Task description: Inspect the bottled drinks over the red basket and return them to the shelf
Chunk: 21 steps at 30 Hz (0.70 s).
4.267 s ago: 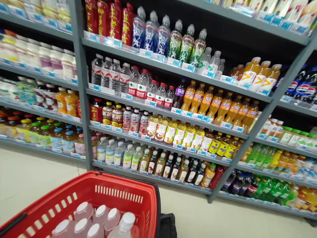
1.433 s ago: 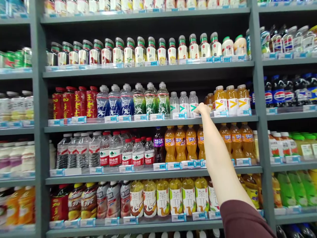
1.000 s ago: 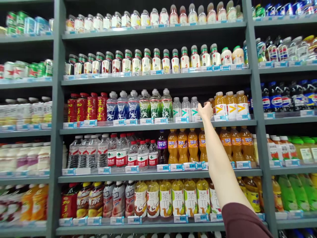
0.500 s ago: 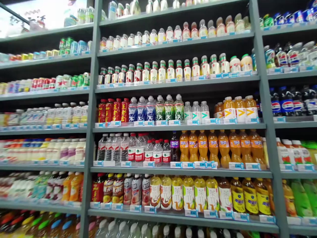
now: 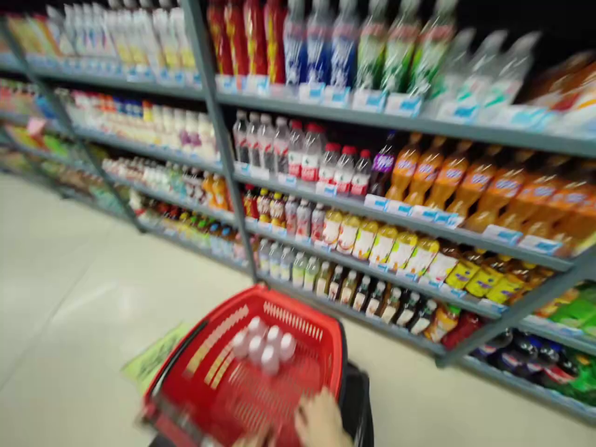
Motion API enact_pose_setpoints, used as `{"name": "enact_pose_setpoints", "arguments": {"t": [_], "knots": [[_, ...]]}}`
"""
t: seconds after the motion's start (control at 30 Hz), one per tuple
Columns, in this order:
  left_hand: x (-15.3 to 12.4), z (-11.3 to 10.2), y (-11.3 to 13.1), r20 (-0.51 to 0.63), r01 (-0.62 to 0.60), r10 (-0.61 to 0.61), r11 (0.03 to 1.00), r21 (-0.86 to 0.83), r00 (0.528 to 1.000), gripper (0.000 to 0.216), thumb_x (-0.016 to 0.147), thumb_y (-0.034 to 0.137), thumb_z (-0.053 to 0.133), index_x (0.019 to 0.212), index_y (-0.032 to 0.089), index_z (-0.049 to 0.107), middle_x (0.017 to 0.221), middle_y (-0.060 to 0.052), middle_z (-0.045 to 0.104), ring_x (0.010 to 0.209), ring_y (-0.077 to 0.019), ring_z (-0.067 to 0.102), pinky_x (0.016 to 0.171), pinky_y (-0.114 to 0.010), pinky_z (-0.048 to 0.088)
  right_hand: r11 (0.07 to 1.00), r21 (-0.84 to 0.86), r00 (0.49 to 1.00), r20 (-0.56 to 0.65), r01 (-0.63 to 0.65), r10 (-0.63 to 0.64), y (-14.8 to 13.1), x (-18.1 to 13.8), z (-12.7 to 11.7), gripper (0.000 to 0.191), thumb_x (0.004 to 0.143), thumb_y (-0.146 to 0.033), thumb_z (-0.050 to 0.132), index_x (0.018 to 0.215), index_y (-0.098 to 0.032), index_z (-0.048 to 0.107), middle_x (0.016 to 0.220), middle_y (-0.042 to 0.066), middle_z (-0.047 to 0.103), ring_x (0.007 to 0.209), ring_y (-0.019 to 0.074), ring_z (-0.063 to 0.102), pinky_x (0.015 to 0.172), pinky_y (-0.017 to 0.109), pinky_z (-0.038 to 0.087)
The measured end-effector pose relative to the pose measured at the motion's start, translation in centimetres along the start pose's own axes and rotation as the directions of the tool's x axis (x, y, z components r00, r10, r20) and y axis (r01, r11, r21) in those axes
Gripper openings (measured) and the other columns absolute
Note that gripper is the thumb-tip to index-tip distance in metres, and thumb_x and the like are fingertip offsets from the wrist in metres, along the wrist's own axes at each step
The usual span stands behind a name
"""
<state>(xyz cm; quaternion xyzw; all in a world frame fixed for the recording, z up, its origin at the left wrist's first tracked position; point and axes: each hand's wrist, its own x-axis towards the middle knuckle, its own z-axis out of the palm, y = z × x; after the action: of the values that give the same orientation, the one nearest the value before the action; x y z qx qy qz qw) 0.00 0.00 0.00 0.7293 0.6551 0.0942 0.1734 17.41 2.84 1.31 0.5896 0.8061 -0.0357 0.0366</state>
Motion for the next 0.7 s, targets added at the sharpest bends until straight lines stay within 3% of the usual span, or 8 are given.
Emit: {"name": "enact_pose_setpoints", "arguments": {"t": [0.07, 0.13, 0.27, 0.53, 0.7], "knots": [[-3.3, 2.2, -0.9, 0.054, 0.005, -0.003, 1.0, -0.031, 0.999, 0.022, 0.103, 0.025, 0.052, 0.118, 0.025, 0.069, 0.112, -0.005, 0.074, 0.105, -0.0217, 0.069, 0.098, -0.039, 0.052, 0.997, 0.035, 0.987, 0.147, -0.07, 0.065, -1.1, -2.7, 1.7, 0.036, 0.102, -0.037, 0.041, 0.105, -0.024, 0.075, 0.095, 0.007, 0.074, 0.096, 0.021, 0.073, 0.093, 0.033, 0.054], [-4.8, 3.7, -1.2, 0.019, -0.036, 0.037, 0.998, -0.059, 0.999, 0.025, 0.101, 0.021, 0.05, 0.113, 0.021, 0.072, 0.105, -0.01, 0.076, 0.102, -0.0242, 0.07, 0.097, -0.037, 0.05, 0.995, 0.049, 0.986, 0.151, -0.083, 0.075, -1.0, -3.3, 2.4, 0.042, 0.103, -0.041, 0.037, 0.108, -0.023, 0.075, 0.097, 0.008, 0.075, 0.099, 0.0221, 0.073, 0.095, 0.031, 0.05], [-5.1, 5.4, -0.8, 0.03, -0.041, 0.044, 0.993, -0.111, 0.999, 0.025, 0.101, 0.025, 0.049, 0.109, 0.019, 0.072, 0.102, -0.01, 0.075, 0.102, -0.0246, 0.07, 0.102, -0.036, 0.046, 0.995, 0.05, 0.987, 0.138, -0.09, 0.082, 0.2, -3.2, 2.9, 0.045, 0.103, -0.046, 0.037, 0.111, -0.025, 0.077, 0.09, 0.006, 0.074, 0.093, 0.0198, 0.071, 0.088, 0.026, 0.047], [-8.1, 6.5, 1.1, 0.012, -0.099, 0.102, 0.985, -0.14, 0.995, 0.024, 0.1, 0.024, 0.05, 0.108, 0.018, 0.072, 0.095, -0.01, 0.074, 0.098, -0.0241, 0.069, 0.102, -0.037, 0.045, 0.992, 0.044, 0.984, 0.139, -0.117, 0.11, 0.8, -6.3, 3.4, 0.042, 0.102, -0.05, 0.043, 0.109, -0.028, 0.079, 0.085, 0.005, 0.073, 0.09, 0.0187, 0.069, 0.091, 0.026, 0.046], [-9.0, 6.4, 0.6, 0.009, -0.11, 0.113, 0.984, -0.143, 0.994, 0.025, 0.099, 0.025, 0.05, 0.109, 0.017, 0.072, 0.094, -0.011, 0.074, 0.094, -0.0257, 0.07, 0.092, -0.037, 0.048, 0.995, 0.002, 0.953, 0.289, -0.097, 0.092, -0.3, -5.5, 2.6, 0.044, 0.097, -0.053, 0.053, 0.125, -0.024, 0.072, 0.103, 0.01, 0.073, 0.107, 0.0237, 0.069, 0.098, 0.03, 0.047]]}}
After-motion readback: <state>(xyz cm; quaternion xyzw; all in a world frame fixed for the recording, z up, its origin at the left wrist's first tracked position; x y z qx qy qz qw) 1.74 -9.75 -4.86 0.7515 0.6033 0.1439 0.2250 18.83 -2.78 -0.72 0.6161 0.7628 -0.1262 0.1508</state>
